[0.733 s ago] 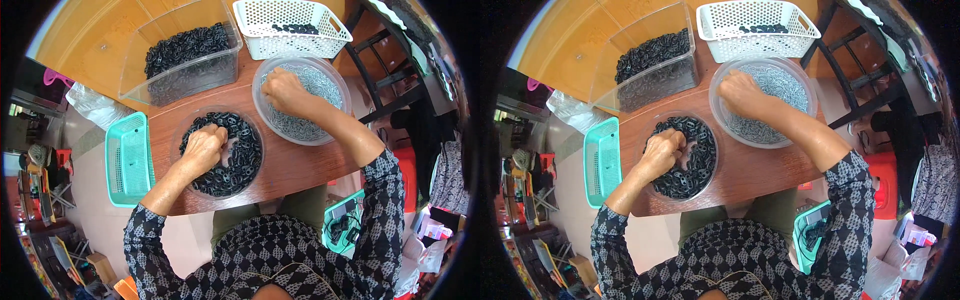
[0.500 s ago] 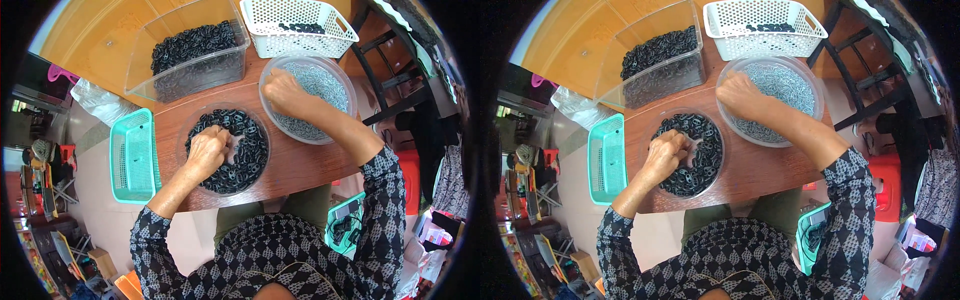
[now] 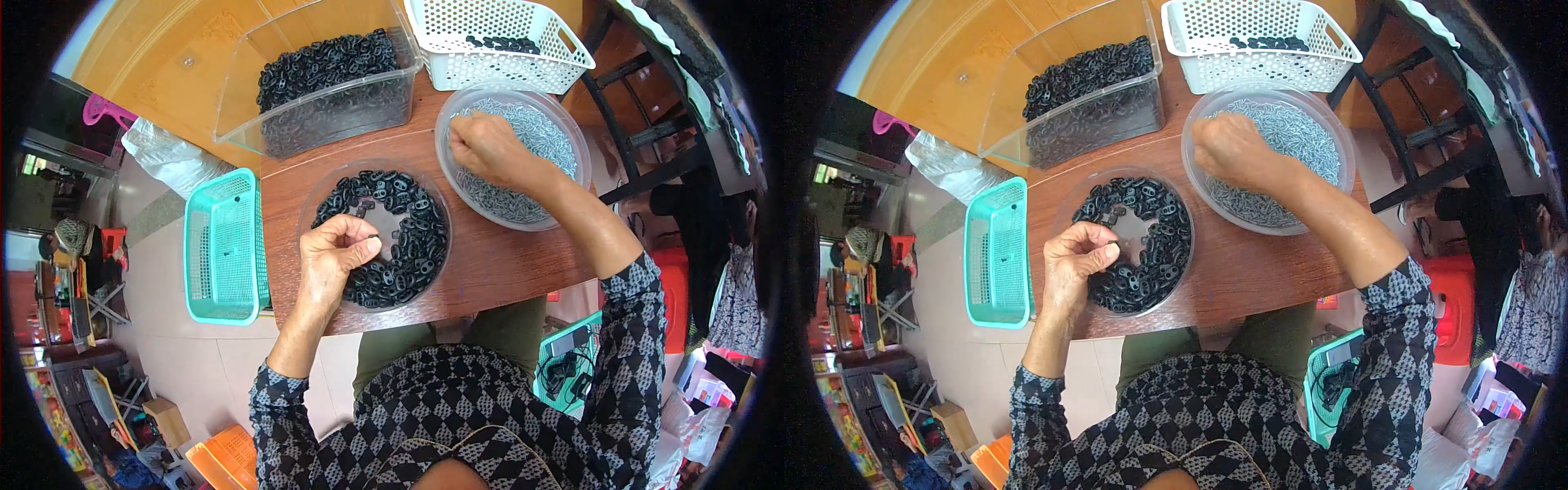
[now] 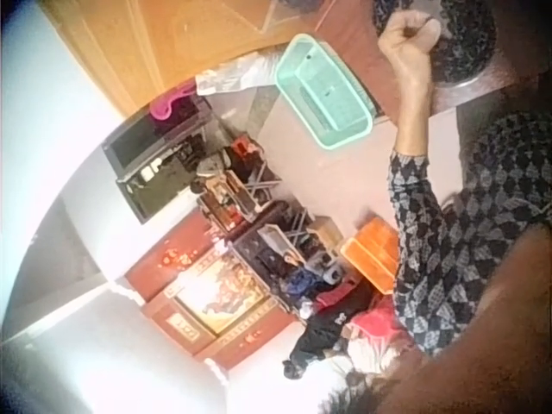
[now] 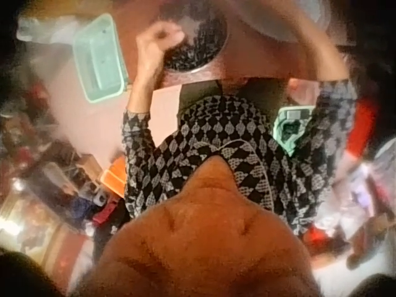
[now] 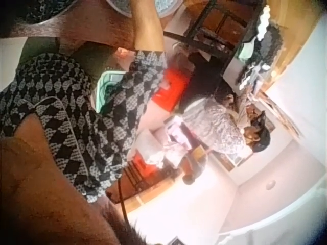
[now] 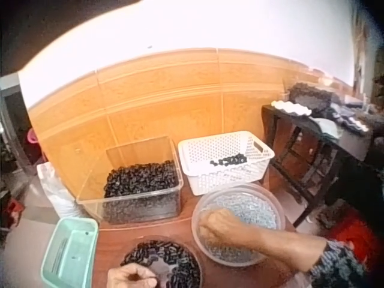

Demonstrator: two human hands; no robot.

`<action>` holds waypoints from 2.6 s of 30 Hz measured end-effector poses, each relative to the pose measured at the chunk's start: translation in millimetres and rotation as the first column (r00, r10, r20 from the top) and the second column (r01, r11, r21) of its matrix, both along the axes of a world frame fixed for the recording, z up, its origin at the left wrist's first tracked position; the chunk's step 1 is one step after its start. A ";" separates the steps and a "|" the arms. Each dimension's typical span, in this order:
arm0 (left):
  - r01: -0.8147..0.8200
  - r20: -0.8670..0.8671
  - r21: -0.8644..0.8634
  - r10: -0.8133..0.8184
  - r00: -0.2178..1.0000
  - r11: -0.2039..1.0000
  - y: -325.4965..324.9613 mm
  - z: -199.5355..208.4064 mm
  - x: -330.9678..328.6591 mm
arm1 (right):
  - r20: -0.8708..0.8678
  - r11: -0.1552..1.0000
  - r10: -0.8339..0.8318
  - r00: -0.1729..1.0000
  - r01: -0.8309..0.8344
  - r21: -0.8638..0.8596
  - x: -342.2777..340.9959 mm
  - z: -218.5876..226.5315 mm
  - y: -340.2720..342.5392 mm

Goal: The person assembles plastic cord locks by hand, fitting inner components into toggle lock housings taken from a round container.

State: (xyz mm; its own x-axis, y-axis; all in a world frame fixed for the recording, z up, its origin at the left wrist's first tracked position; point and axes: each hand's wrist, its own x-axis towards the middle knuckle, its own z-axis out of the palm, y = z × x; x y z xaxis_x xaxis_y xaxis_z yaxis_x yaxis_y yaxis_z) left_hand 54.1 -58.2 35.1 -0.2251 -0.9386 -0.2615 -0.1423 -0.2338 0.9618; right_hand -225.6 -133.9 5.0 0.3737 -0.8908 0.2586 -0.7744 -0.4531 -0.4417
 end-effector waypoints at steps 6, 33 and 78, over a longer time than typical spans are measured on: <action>0.007 -0.363 0.212 0.072 0.929 0.977 -1.9 4.5 -23.0 | 0.108 0.997 -0.066 0.992 0.069 -0.024 -20.9 20.8 17.9; -0.020 -0.482 0.360 0.204 0.852 0.933 20.4 3.3 -11.4 | 0.595 0.889 -0.239 0.767 -0.074 0.452 -2.9 10.5 17.7; -0.074 -0.286 -0.038 0.060 0.956 0.997 23.6 14.0 -49.8 | 0.798 0.729 -0.313 0.516 -0.408 0.550 45.6 44.6 79.9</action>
State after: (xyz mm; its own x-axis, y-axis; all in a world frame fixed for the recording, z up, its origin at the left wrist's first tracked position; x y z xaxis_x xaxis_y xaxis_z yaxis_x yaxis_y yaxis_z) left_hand 4.4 -34.6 49.1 -0.2202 -0.9638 -0.1502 0.1533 -0.1863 0.9705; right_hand -179.9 -54.0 49.6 0.3613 -0.9237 -0.1276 0.1184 0.1812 -0.9763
